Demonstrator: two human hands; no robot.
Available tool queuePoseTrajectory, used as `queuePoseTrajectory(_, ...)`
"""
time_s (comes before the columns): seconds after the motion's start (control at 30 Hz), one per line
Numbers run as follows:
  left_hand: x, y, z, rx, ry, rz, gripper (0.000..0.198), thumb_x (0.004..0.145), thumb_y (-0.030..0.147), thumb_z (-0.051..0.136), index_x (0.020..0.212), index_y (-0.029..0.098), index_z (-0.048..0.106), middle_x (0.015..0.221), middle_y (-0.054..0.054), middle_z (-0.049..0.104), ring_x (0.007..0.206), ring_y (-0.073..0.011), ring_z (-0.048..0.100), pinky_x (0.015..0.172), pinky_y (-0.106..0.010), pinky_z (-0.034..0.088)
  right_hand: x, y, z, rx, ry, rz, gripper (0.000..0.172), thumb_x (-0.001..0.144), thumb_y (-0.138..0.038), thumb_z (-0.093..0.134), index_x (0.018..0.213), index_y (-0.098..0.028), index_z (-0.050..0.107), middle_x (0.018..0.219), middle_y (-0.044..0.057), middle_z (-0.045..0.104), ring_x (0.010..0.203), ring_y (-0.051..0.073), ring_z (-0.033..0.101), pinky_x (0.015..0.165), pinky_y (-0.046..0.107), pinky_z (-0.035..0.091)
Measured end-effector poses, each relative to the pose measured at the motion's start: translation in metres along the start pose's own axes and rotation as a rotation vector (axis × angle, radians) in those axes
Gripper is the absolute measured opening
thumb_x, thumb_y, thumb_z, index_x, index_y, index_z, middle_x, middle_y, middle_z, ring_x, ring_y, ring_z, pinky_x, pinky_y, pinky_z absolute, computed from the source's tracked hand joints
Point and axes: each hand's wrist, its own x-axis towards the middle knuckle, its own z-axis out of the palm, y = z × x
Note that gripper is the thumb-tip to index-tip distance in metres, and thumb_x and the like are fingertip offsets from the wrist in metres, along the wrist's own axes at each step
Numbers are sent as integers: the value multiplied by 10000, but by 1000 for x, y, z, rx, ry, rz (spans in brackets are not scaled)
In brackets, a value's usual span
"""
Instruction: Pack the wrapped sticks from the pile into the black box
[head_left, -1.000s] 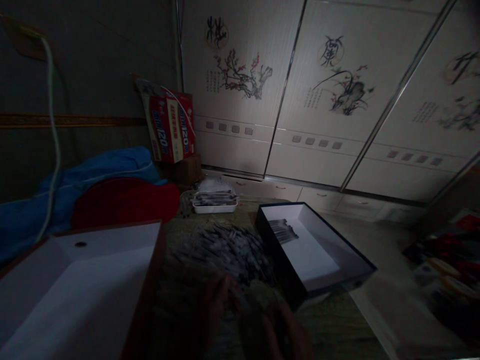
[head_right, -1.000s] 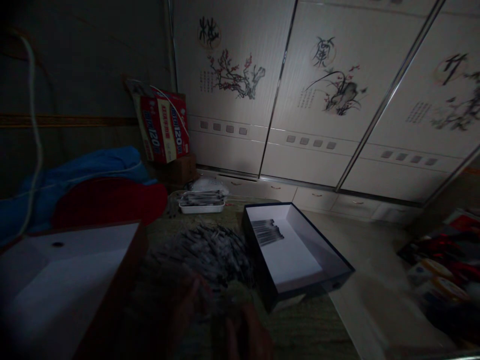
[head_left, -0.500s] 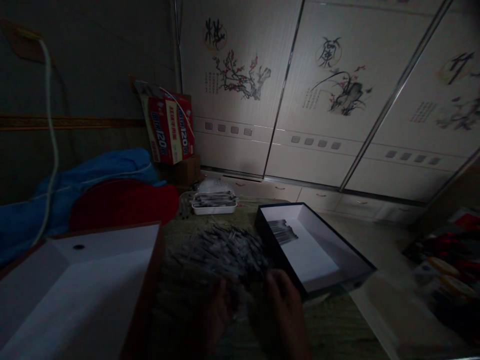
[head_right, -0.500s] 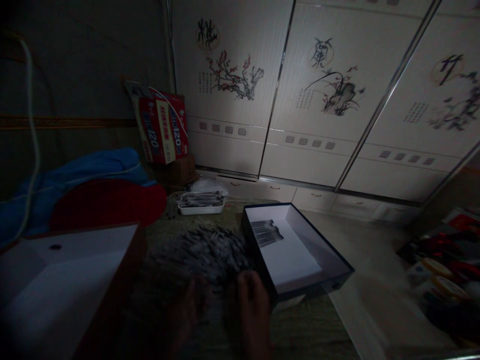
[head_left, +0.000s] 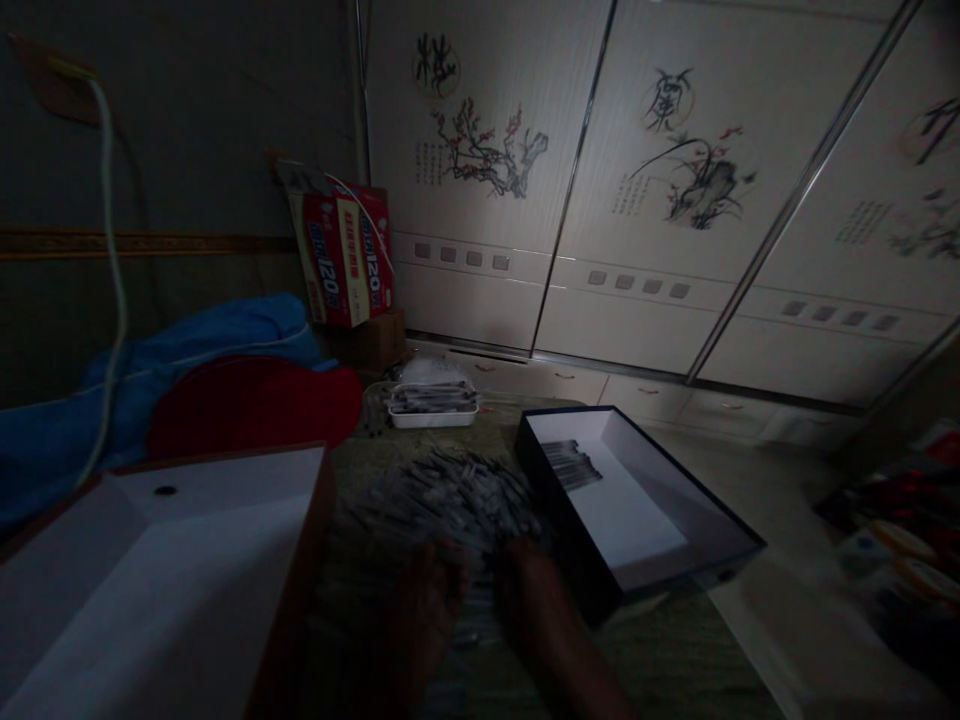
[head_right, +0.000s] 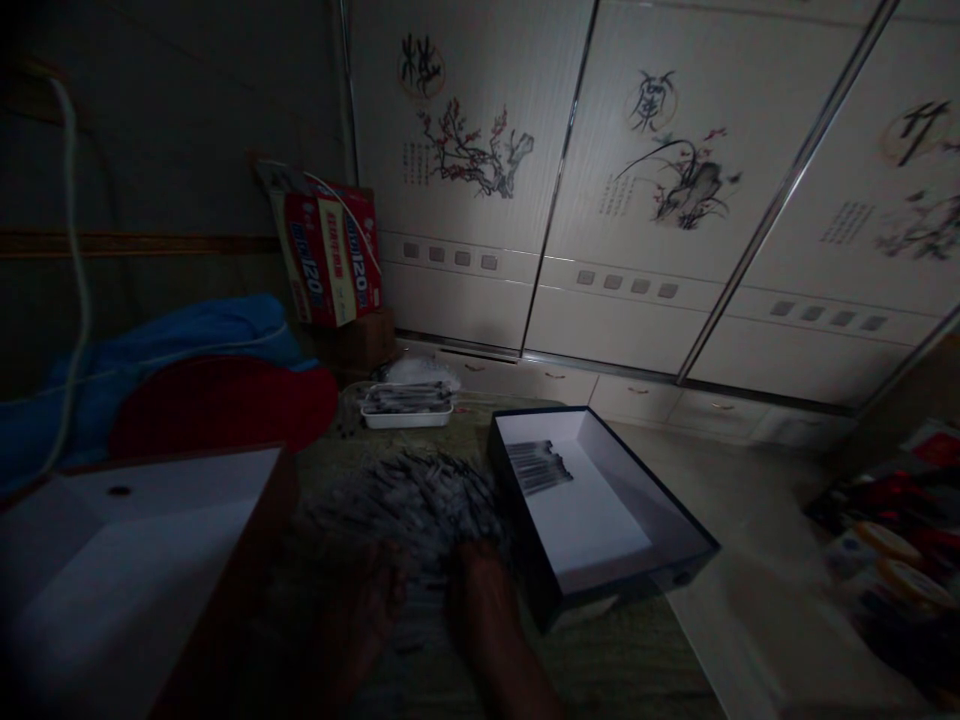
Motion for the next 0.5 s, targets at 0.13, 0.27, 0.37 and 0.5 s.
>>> queuePoseTrajectory(0.13,-9,0,24,26,128,2,300,825,64,528,593,173,685,615,-31,744,565,-147,698,525,-246,564,-1,1,3,50,30,-17,217,774,-39,443,774,-152,628,804,107,651,701,204,592,630,274,371)
queuePoseTrajectory(0.27,-6,-2,22,126,99,55,95,644,153,766,596,172,686,589,-9,732,537,-150,681,500,-239,551,-6,7,3,173,105,-9,138,813,-140,450,770,-170,578,751,64,623,667,180,573,614,256,390)
queuePoseTrajectory(0.37,-2,-5,14,226,38,95,349,388,330,910,607,161,696,577,-10,726,532,-166,675,493,-252,546,-12,8,-1,286,162,14,159,863,-233,420,754,-192,527,666,7,583,606,144,552,541,211,385)
queuePoseTrajectory(0.5,-1,-7,13,333,-13,146,405,409,441,890,632,162,699,590,-12,727,554,-169,678,530,-269,550,-26,-2,-8,479,237,74,186,879,-293,434,721,-208,486,633,-33,519,588,119,510,523,185,385)
